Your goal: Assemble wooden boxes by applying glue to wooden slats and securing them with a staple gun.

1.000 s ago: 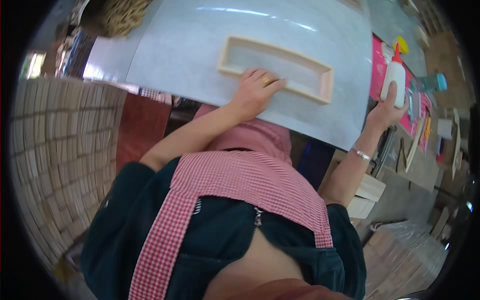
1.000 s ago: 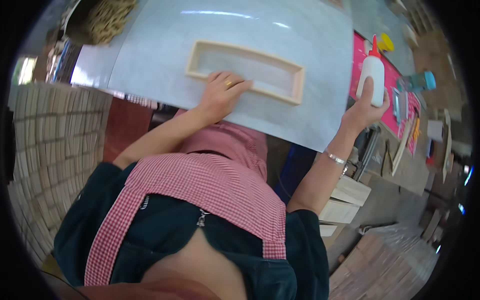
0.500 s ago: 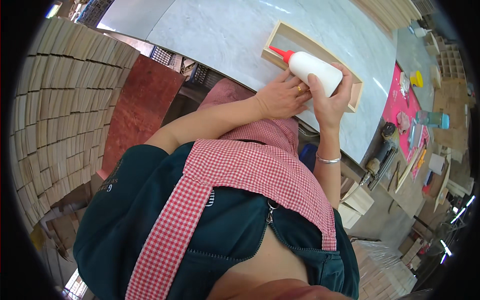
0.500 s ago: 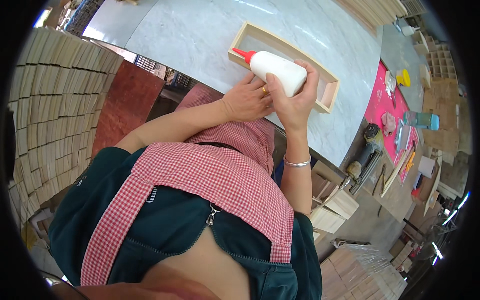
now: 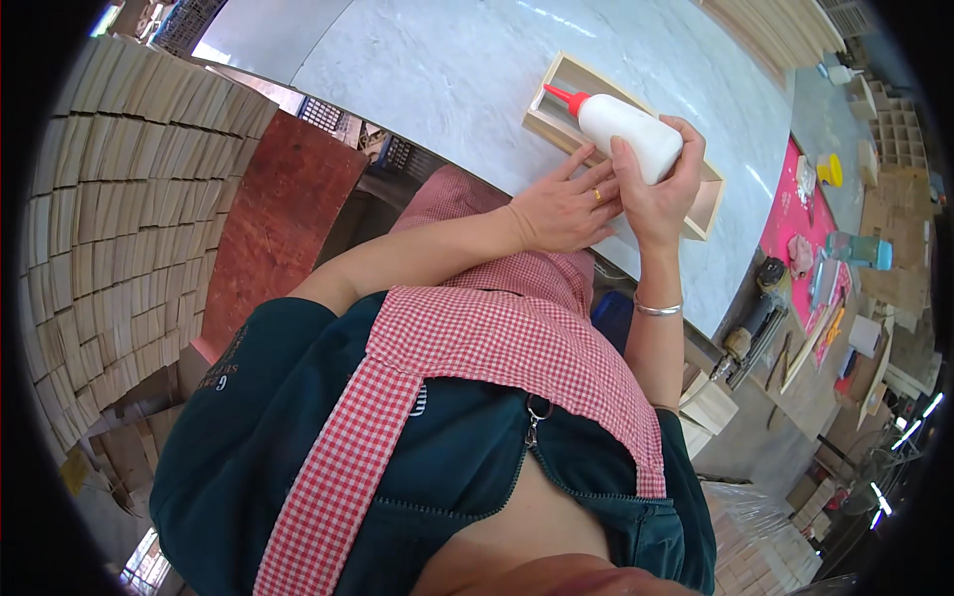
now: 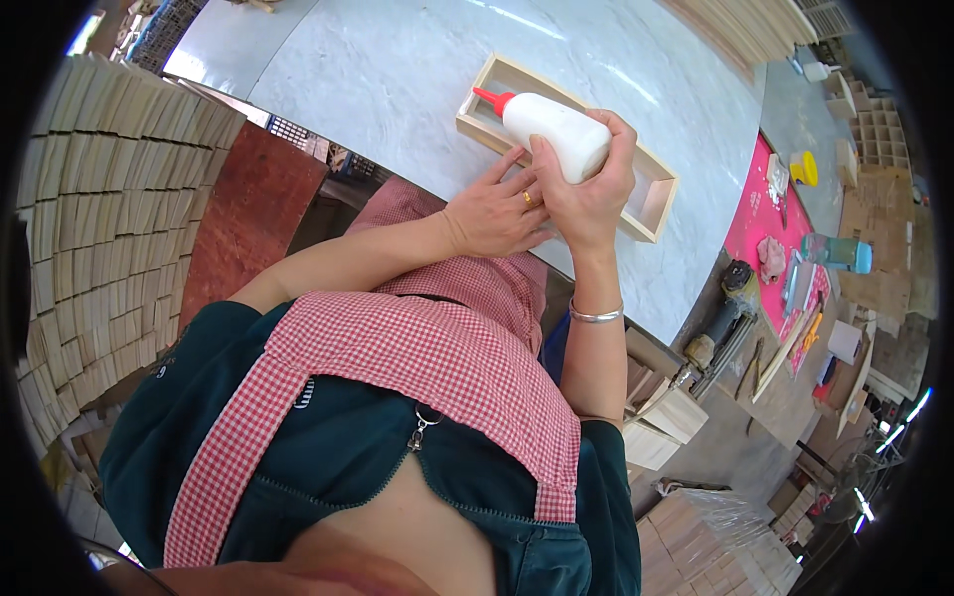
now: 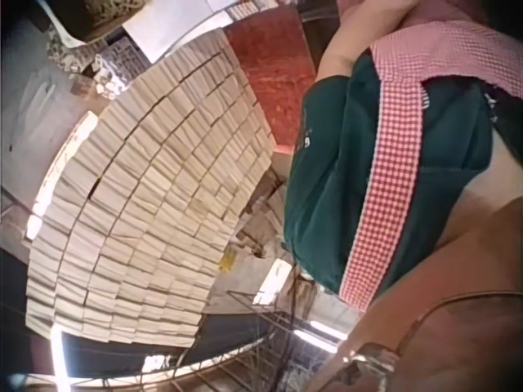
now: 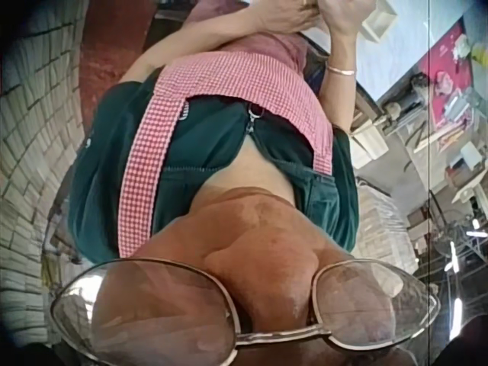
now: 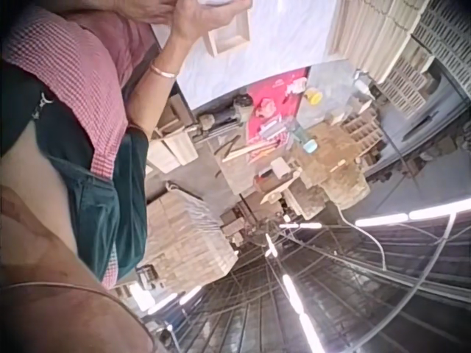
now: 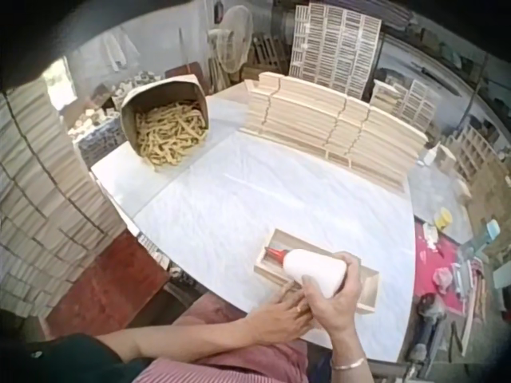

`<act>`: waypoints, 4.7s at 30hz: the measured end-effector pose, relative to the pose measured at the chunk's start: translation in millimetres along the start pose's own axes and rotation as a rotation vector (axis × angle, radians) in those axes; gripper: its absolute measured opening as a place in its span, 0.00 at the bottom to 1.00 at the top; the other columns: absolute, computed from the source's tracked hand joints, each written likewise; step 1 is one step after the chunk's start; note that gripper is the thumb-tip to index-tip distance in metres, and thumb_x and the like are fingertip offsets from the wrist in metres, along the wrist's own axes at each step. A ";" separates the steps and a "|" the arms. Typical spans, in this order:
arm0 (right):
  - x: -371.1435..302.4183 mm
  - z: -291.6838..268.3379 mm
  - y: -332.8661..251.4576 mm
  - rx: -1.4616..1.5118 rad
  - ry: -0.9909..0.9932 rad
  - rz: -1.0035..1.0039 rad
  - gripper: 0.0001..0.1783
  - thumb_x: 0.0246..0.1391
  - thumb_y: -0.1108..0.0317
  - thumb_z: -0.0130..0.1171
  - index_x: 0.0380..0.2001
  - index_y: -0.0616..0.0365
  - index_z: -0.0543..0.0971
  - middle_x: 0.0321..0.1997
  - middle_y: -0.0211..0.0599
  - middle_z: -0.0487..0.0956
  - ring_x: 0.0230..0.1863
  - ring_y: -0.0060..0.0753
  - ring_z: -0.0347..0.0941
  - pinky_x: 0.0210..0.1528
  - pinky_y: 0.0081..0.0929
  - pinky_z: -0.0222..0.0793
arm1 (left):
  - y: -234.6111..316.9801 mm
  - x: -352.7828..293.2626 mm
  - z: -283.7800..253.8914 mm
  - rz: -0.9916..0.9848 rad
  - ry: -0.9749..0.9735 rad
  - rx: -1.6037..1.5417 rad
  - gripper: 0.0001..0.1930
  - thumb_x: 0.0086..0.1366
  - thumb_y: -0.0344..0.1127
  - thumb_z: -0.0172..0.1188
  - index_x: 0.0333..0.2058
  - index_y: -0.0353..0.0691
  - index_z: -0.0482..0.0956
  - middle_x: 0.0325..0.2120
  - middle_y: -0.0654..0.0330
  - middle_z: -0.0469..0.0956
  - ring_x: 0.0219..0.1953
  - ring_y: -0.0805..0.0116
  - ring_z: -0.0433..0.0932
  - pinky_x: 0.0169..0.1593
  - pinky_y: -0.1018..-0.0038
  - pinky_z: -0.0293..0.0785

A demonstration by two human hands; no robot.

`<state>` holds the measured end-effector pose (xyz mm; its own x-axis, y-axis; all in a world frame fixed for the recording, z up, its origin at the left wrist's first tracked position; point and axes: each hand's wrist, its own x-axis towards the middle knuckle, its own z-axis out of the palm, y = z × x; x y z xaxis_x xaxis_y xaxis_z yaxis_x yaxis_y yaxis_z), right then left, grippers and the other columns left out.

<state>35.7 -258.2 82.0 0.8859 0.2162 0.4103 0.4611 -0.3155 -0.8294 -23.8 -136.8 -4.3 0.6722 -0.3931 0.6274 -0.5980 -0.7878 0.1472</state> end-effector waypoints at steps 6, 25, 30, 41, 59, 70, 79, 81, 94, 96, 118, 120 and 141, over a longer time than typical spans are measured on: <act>19.2 8.3 10.2 -0.046 0.070 -0.072 0.31 0.49 0.68 0.73 0.54 0.59 0.70 0.48 0.44 0.77 0.41 0.38 0.77 0.43 0.30 0.76 | 1.0 1.5 -2.5 -0.002 0.005 -0.009 0.25 0.63 0.48 0.62 0.55 0.41 0.77 0.61 0.53 0.72 0.65 0.52 0.69 0.71 0.44 0.54; 16.3 -36.9 17.4 -0.260 0.181 -0.117 0.30 0.47 0.68 0.75 0.52 0.60 0.72 0.46 0.44 0.79 0.40 0.39 0.78 0.42 0.31 0.76 | 2.4 3.9 -5.3 -0.040 -0.069 -0.055 0.34 0.64 0.47 0.59 0.67 0.40 0.67 0.71 0.55 0.61 0.74 0.56 0.57 0.74 0.48 0.48; 1.6 -63.7 21.5 -0.334 0.240 -0.114 0.30 0.47 0.67 0.75 0.52 0.60 0.72 0.46 0.44 0.79 0.40 0.39 0.78 0.43 0.32 0.76 | 3.8 4.2 -6.1 -0.053 -0.099 -0.045 0.36 0.64 0.48 0.60 0.69 0.42 0.65 0.72 0.58 0.60 0.75 0.58 0.56 0.75 0.49 0.45; -29.2 -125.5 33.6 -0.496 0.378 -0.027 0.30 0.47 0.66 0.75 0.52 0.60 0.73 0.45 0.44 0.79 0.40 0.40 0.78 0.44 0.33 0.76 | 4.6 4.2 -6.7 -0.040 -0.135 -0.013 0.37 0.64 0.47 0.60 0.69 0.39 0.64 0.72 0.56 0.58 0.75 0.56 0.55 0.75 0.49 0.43; -59.4 -165.8 35.9 -0.537 0.479 0.018 0.31 0.47 0.64 0.76 0.51 0.61 0.73 0.45 0.44 0.79 0.39 0.39 0.77 0.43 0.33 0.76 | 8.2 5.9 -6.6 -0.048 -0.127 0.027 0.37 0.64 0.47 0.61 0.69 0.40 0.65 0.72 0.58 0.60 0.75 0.58 0.55 0.76 0.50 0.43; -108.9 -168.9 -4.6 -0.554 0.448 0.119 0.30 0.47 0.66 0.75 0.52 0.61 0.73 0.45 0.43 0.79 0.39 0.37 0.76 0.43 0.32 0.75 | 6.1 8.0 -6.7 -0.040 -0.094 0.030 0.34 0.65 0.48 0.60 0.67 0.41 0.68 0.71 0.59 0.61 0.75 0.60 0.56 0.75 0.50 0.45; -99.3 -105.5 -20.9 -0.101 0.399 0.274 0.29 0.51 0.69 0.70 0.55 0.60 0.69 0.51 0.43 0.75 0.44 0.37 0.75 0.45 0.30 0.74 | 1.4 -3.2 1.3 0.052 0.041 0.005 0.31 0.64 0.47 0.61 0.64 0.47 0.70 0.64 0.55 0.68 0.66 0.57 0.66 0.71 0.57 0.56; -87.3 -73.1 -26.4 -0.092 0.311 0.209 0.30 0.51 0.69 0.70 0.55 0.59 0.69 0.51 0.43 0.75 0.44 0.37 0.75 0.46 0.31 0.74 | 1.8 -2.0 1.1 0.046 0.031 0.012 0.29 0.63 0.45 0.61 0.62 0.45 0.72 0.61 0.55 0.70 0.62 0.57 0.69 0.68 0.60 0.59; -48.9 3.7 -28.1 -0.116 0.154 0.003 0.32 0.48 0.67 0.73 0.53 0.60 0.69 0.44 0.44 0.78 0.38 0.39 0.78 0.42 0.31 0.76 | -7.5 -11.2 7.3 0.092 0.054 -0.045 0.21 0.63 0.44 0.59 0.53 0.41 0.78 0.52 0.55 0.75 0.52 0.56 0.73 0.62 0.62 0.66; -51.7 -7.6 -28.1 -0.165 0.169 0.000 0.31 0.48 0.67 0.74 0.53 0.61 0.70 0.43 0.44 0.79 0.37 0.39 0.78 0.42 0.30 0.76 | -6.2 -8.2 3.1 0.073 0.046 -0.055 0.21 0.64 0.45 0.59 0.52 0.41 0.78 0.51 0.55 0.75 0.52 0.57 0.73 0.62 0.62 0.66; -112.8 -139.3 -19.3 -0.400 0.454 0.209 0.29 0.49 0.65 0.74 0.51 0.62 0.72 0.45 0.42 0.78 0.39 0.36 0.76 0.42 0.30 0.74 | 3.3 4.0 -3.6 0.025 -0.016 0.009 0.20 0.65 0.46 0.62 0.50 0.39 0.79 0.52 0.59 0.74 0.54 0.60 0.72 0.61 0.65 0.67; -115.6 -147.5 -16.6 -0.428 0.485 0.217 0.29 0.50 0.65 0.74 0.51 0.62 0.72 0.45 0.42 0.78 0.39 0.36 0.75 0.43 0.30 0.74 | 4.1 3.9 -4.3 0.018 -0.024 0.019 0.21 0.64 0.46 0.62 0.50 0.39 0.79 0.52 0.59 0.74 0.54 0.60 0.72 0.61 0.65 0.67; 40.7 -258.6 152.1 -0.689 0.788 0.149 0.21 0.43 0.63 0.72 0.34 0.58 0.70 0.33 0.38 0.74 0.36 0.42 0.72 0.46 0.35 0.72 | 11.1 8.1 -17.6 -0.002 -0.116 -0.019 0.21 0.62 0.41 0.65 0.50 0.34 0.79 0.52 0.52 0.74 0.52 0.54 0.73 0.60 0.60 0.69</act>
<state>154.7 -536.4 70.6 0.6043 -0.4506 0.6571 0.0550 -0.7992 -0.5986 -32.7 -140.4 15.9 0.7190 -0.4447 0.5342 -0.6039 -0.7801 0.1634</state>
